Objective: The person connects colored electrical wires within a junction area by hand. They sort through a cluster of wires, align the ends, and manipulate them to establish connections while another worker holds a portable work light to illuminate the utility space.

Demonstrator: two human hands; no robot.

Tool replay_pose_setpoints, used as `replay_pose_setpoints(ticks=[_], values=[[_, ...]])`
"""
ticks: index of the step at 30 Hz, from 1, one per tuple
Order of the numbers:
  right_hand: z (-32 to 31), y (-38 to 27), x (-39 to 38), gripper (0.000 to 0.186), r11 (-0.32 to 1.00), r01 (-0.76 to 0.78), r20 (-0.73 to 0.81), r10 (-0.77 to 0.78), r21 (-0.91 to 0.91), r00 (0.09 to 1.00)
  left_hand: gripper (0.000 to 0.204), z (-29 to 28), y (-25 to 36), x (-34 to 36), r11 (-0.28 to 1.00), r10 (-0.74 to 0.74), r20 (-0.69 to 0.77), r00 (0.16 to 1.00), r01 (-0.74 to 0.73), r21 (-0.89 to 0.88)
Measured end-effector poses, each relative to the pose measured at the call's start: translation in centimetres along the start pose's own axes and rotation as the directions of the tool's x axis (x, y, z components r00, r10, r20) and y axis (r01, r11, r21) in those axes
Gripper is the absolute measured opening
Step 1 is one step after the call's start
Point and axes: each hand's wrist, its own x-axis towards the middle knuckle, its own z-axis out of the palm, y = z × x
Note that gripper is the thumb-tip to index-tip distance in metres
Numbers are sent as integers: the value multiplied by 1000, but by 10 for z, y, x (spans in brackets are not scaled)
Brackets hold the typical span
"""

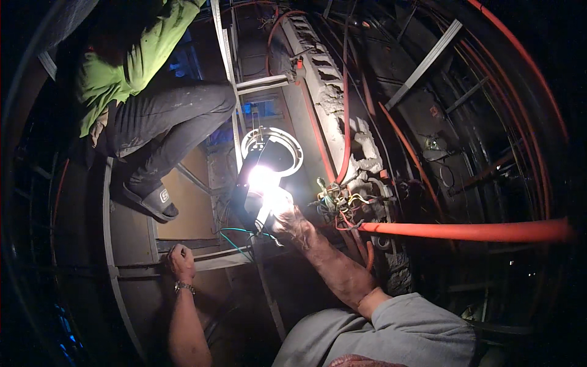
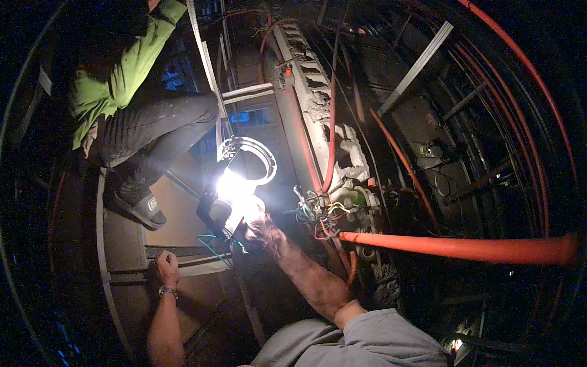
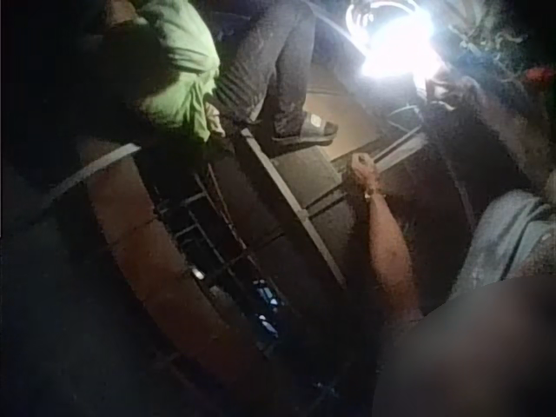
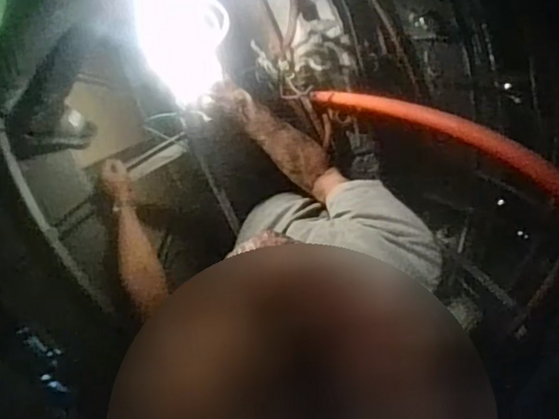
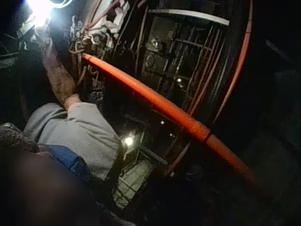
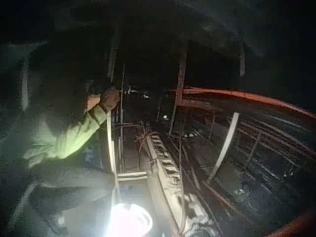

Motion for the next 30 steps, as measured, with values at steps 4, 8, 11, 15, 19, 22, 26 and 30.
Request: replay_pose_setpoints(ticks=[4,8,11,15,19,22,26,30], values=[[-2,0,0,70,1000,5,-1,-5,-3,1000,20,2,-5,-2,1000,-6,43,999,7,-17],[1,4,3,71,1000,1,4,-1,6,1000,22,2,-10,-1,999,6,51,999,-4,-42],[1,6,2,71,1000,-2,3,1,15,1000,24,2,-3,-2,1000,4,25,1000,-3,-26],[1,7,4,72,999,-4,7,4,32,1000,24,-1,0,-1,999,-32,44,999,31,12],[4,8,4,73,999,-2,15,1,47,1000,22,-4,-2,0,999,-32,41,999,31,31],[1,8,2,74,999,-1,9,1,50,1000,19,-2,5,1,999,-28,37,999,28,18],[1,10,0,74,998,-1,7,0,61,1000,25,-2,-3,0,999,-30,75,997,29,13],[4,12,-2,75,997,7,6,-7,78,1000,20,-3,-8,-1,998,-47,41,998,49,-37]])
